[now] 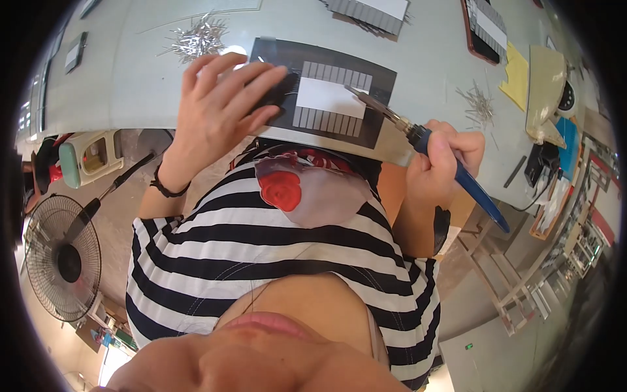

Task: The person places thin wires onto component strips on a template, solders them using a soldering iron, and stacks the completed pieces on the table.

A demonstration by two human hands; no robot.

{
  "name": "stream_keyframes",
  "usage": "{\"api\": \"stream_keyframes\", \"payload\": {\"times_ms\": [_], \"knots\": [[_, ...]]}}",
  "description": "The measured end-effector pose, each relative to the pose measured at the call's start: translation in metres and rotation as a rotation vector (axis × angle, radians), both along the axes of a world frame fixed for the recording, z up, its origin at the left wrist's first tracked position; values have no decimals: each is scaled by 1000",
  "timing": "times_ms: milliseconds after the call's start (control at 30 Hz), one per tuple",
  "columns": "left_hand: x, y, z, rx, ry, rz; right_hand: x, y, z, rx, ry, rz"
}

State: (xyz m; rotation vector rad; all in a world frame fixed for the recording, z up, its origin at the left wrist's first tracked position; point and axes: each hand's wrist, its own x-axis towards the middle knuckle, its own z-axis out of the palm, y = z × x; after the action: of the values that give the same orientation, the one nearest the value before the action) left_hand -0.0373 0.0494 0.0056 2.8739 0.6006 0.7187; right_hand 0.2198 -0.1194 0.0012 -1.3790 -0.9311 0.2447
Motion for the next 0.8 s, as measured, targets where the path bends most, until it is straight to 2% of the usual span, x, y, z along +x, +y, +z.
{"api": "stream_keyframes", "payload": {"times_ms": [33, 67, 133, 167, 233, 333, 433, 500, 733, 767, 800], "knots": [[-3, 1, -3, 17, -5, 31, -1, 6, 0, -18, 22, -69], [-5, 2, -4, 11, -9, 23, 2, 11, -7, 53, -292, -126], [-10, 3, -3, 4, 53, 37, 9, 2, -15, 117, -611, -181], [-11, 3, -5, 18, 63, 22, 16, -10, -17, 80, -461, -25], [-17, 0, -3, 12, 61, 5, 19, -17, -18, 42, -313, 125], [-22, -6, -5, 0, 53, -19, 20, -12, -16, 42, -324, 161], [-25, -6, -6, -16, 24, -18, 16, -3, -6, 49, -460, 235], [-27, -4, -5, -27, 8, -4, 6, 7, 2, 7, -808, 62], [-37, 3, -6, 21, 35, -14, -8, 14, -8, 107, -521, 90], [-39, 3, -6, 14, 53, -10, -15, 14, -2, 78, -283, 74], [-40, 5, -6, 14, 55, -10, -19, 17, 2, 60, -165, 68]]}}
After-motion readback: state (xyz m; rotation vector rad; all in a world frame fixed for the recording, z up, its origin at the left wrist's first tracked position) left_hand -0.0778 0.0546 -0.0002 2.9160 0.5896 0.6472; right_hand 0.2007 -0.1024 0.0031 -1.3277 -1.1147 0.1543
